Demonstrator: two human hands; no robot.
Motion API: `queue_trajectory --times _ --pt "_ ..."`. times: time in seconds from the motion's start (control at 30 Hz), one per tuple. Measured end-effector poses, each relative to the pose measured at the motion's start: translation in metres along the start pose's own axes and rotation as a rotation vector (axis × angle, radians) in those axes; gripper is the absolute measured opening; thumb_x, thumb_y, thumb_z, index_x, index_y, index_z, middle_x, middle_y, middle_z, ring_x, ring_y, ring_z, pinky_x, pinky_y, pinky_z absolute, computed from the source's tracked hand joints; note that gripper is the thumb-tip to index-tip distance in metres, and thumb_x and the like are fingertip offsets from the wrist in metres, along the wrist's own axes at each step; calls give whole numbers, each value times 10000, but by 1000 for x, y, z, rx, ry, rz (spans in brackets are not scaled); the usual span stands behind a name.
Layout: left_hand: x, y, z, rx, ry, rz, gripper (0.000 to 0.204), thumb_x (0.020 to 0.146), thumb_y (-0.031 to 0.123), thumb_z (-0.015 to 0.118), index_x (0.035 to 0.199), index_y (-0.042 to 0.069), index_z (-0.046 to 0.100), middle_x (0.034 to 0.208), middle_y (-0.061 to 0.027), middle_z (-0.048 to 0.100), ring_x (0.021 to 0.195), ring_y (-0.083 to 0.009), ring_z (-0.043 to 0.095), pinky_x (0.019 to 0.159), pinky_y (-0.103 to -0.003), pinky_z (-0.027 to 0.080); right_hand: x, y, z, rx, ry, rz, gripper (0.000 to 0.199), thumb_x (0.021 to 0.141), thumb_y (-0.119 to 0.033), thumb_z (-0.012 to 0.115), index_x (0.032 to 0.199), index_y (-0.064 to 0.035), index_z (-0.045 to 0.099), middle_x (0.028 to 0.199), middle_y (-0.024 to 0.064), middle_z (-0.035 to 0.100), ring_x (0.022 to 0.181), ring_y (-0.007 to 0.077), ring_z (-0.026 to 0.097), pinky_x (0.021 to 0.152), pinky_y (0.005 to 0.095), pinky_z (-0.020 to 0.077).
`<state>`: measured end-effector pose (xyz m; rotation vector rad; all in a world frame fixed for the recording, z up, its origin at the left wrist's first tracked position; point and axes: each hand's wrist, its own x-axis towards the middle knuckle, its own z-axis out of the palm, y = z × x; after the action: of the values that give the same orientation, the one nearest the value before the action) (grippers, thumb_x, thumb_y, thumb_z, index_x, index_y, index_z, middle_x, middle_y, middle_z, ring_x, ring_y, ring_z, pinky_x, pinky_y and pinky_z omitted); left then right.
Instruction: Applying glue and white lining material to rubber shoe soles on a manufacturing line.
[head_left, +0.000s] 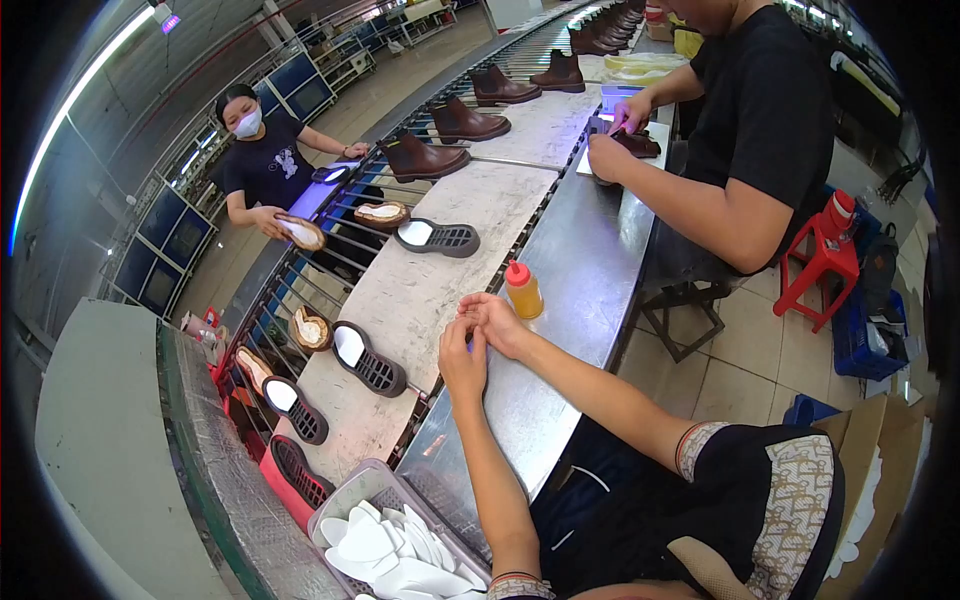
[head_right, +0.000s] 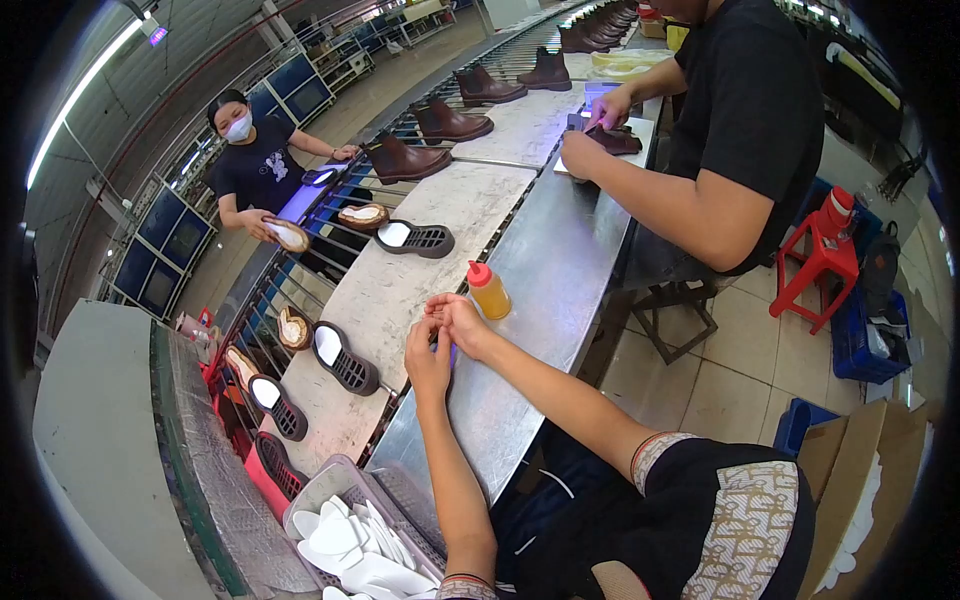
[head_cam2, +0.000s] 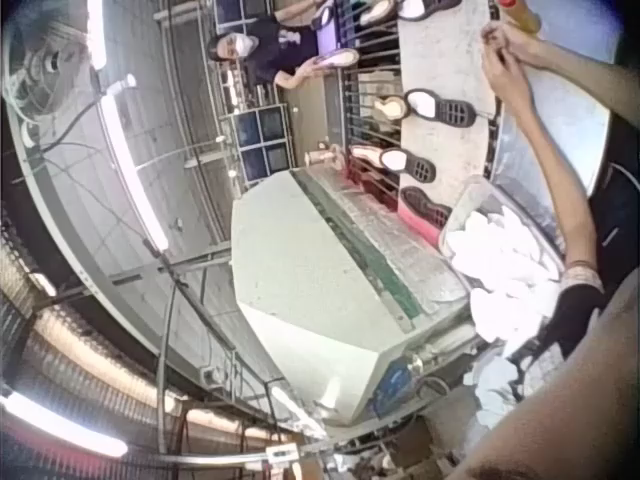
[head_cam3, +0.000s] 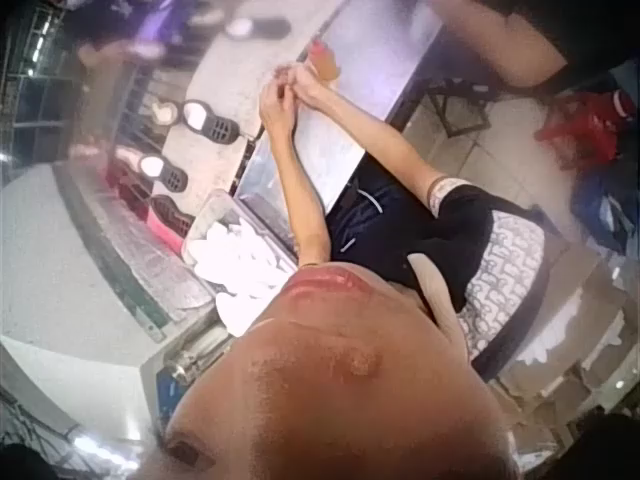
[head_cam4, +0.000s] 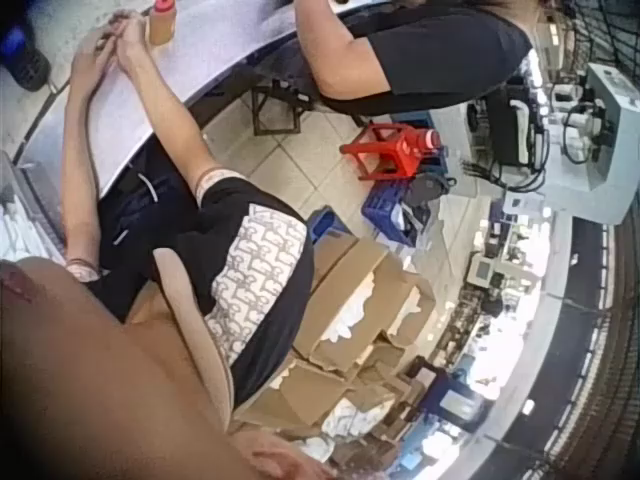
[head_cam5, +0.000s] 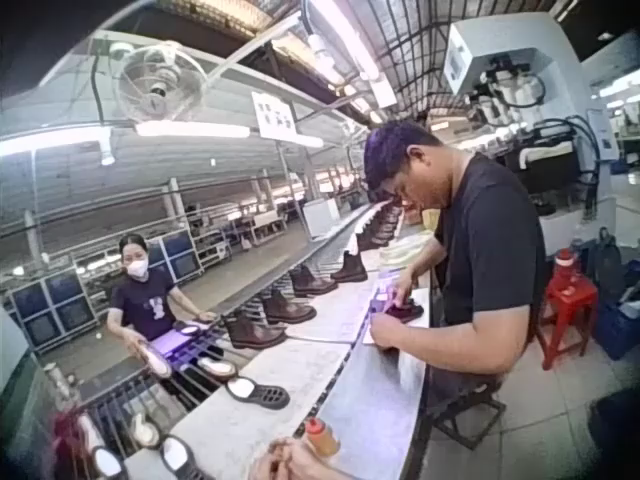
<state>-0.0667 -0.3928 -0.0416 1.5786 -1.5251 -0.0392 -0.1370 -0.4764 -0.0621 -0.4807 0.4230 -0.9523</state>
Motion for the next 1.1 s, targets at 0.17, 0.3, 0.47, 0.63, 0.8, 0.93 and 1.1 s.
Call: queue_trajectory --times 0.17,0.3,0.47,0.63,0.8,0.93,1.1 --pt "0 2 1 -17 -5 12 118 801 105 576 905 53 595 905 -105 595 875 -299 564 754 -379 447 6 5 -8 -9 -35 -45 285 753 28 338 995 73 481 933 147 525 841 207 545 788 281 480" --pt "-2 0 -1 -3 6 11 103 804 101 570 891 49 589 895 -106 592 874 -302 561 751 -379 447 6 9 -6 34 -39 -27 293 756 26 339 1013 67 472 938 149 523 838 211 544 789 281 479" --pt "-2 0 -2 -9 4 -3 90 793 97 567 862 39 573 876 -110 584 864 -305 557 752 -381 445 5 10 -4 10 -51 -44 250 806 -5 344 1012 55 472 946 147 524 843 212 546 799 287 477" --pt "-4 -1 -4 -50 0 20 98 779 99 563 855 37 571 876 -115 582 872 -304 554 767 -382 441 0 7 -2 29 -47 3 237 836 -27 336 1021 51 463 954 144 527 859 211 552 803 298 479" --pt "-6 -9 -6 -195 -7 -51 133 809 132 551 868 24 600 948 -119 603 936 -292 559 824 -352 431 -5 8 0 30 -39 16 284 751 24 382 1018 48 476 951 139 525 848 210 555 766 282 484" --pt "-5 -16 -2 -350 -5 -129 127 812 116 568 862 8 610 933 -120 618 910 -261 583 805 -331 442 -7 6 0 4 -39 -7 365 655 73 404 1007 43 495 945 127 527 838 201 555 724 267 483" --pt "-8 -24 -6 -315 -4 -168 99 830 88 594 876 9 633 929 -58 636 836 -137 594 670 -263 487 -11 15 7 -141 -17 -77 326 697 66 420 1012 34 497 939 114 536 823 183 552 705 263 479"
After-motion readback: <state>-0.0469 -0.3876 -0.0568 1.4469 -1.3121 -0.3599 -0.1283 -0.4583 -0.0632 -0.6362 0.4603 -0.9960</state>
